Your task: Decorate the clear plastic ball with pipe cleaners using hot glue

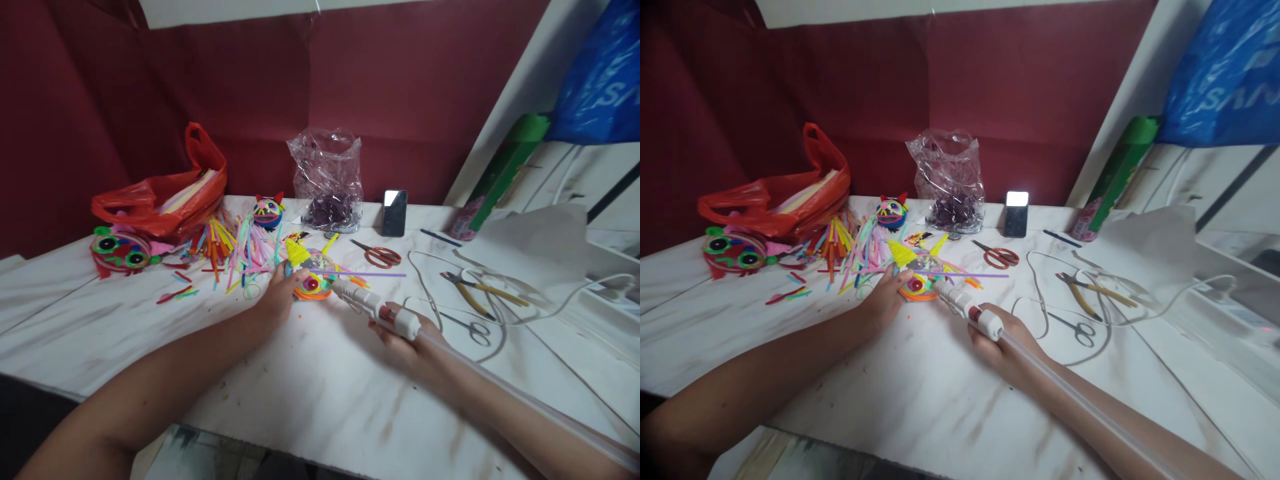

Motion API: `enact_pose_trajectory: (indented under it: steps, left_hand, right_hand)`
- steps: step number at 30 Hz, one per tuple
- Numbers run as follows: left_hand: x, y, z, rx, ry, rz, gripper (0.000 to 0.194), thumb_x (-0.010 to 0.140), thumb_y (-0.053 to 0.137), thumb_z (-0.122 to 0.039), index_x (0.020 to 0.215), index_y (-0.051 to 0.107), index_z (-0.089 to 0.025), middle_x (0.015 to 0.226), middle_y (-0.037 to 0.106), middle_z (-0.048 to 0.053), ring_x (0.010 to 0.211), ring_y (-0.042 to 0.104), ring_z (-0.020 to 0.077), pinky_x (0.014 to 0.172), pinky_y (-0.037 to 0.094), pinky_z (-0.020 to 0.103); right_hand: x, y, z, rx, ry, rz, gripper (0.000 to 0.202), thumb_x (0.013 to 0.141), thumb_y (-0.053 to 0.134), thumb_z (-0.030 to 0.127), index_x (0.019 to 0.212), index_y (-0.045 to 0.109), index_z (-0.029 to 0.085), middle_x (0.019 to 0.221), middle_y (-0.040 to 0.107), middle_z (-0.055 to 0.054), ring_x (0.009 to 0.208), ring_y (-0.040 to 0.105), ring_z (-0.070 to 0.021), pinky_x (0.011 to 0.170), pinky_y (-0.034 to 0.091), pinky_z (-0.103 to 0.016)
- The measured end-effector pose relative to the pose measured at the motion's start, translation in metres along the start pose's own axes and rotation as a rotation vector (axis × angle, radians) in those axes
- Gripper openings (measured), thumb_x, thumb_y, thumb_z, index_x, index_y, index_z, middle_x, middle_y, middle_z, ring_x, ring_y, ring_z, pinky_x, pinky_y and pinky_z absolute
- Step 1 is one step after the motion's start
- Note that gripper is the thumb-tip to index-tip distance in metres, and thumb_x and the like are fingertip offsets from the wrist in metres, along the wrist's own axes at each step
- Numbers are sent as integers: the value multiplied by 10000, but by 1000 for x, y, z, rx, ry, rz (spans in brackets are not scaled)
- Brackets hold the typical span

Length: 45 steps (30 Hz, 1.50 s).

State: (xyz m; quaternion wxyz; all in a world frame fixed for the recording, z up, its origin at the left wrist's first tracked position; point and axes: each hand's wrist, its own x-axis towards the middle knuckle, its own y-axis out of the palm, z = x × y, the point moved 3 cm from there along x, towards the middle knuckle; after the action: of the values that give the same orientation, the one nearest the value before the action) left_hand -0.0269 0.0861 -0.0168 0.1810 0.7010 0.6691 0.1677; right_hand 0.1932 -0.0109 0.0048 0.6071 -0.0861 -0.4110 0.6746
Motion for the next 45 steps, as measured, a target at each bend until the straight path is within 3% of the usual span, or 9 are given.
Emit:
enact_pose_trajectory:
  steps: [10, 14, 19, 31, 41, 45]
  left_hand:
    - [2, -2, 1, -19, -23, 29, 563, 693, 726, -235, 1200, 482, -246, 1091, 679, 55, 970, 666, 218, 866, 530, 371]
    - [3, -3, 2, -36, -3, 47, 571, 710, 709, -229, 1228, 471, -246, 1051, 689, 48, 951, 669, 208, 870, 529, 363]
    - [1, -2, 0, -46, 2, 38, 567, 725, 693, -211, 1243, 469, -257, 1112, 677, 50, 981, 660, 207, 844, 539, 345]
    - [-2, 0, -2, -18, -25, 13, 585, 720, 701, -221, 1257, 475, -258, 1192, 652, 71, 1055, 637, 236, 815, 553, 346]
    - [3, -3, 2, 10, -6, 48, 590, 731, 691, -243, 1263, 435, -250, 1114, 675, 61, 1075, 630, 239, 909, 516, 392]
    - [0, 0, 0, -21, -3, 34, 575, 728, 688, -225, 1249, 446, -251, 1117, 675, 54, 1063, 631, 228, 903, 516, 372]
  right_hand:
    - [-1, -6, 12, 31, 95, 1, 167, 791, 474, 289, 781, 617, 203, 696, 642, -26, 650, 594, -187, 582, 486, -282]
    - [0, -6, 7, -6, 113, 7, 235, 798, 447, 347, 798, 625, 194, 733, 652, -40, 679, 601, -194, 585, 484, -287]
    - [-1, -7, -2, -53, 241, 36, 357, 803, 416, 456, 868, 648, 193, 807, 676, -72, 626, 582, -192, 562, 492, -316]
    - [-1, -5, 5, -44, 221, 67, 328, 819, 423, 422, 857, 660, 198, 791, 665, -66, 651, 585, -199, 569, 484, -313]
    - [0, -6, 3, -15, 224, 80, 346, 805, 423, 440, 854, 675, 207, 766, 663, -53, 716, 607, -224, 634, 493, -326]
    - [-1, -6, -2, -1, 305, 72, 345, 786, 418, 435, 826, 678, 210, 842, 682, -58, 753, 614, -233, 655, 492, -337]
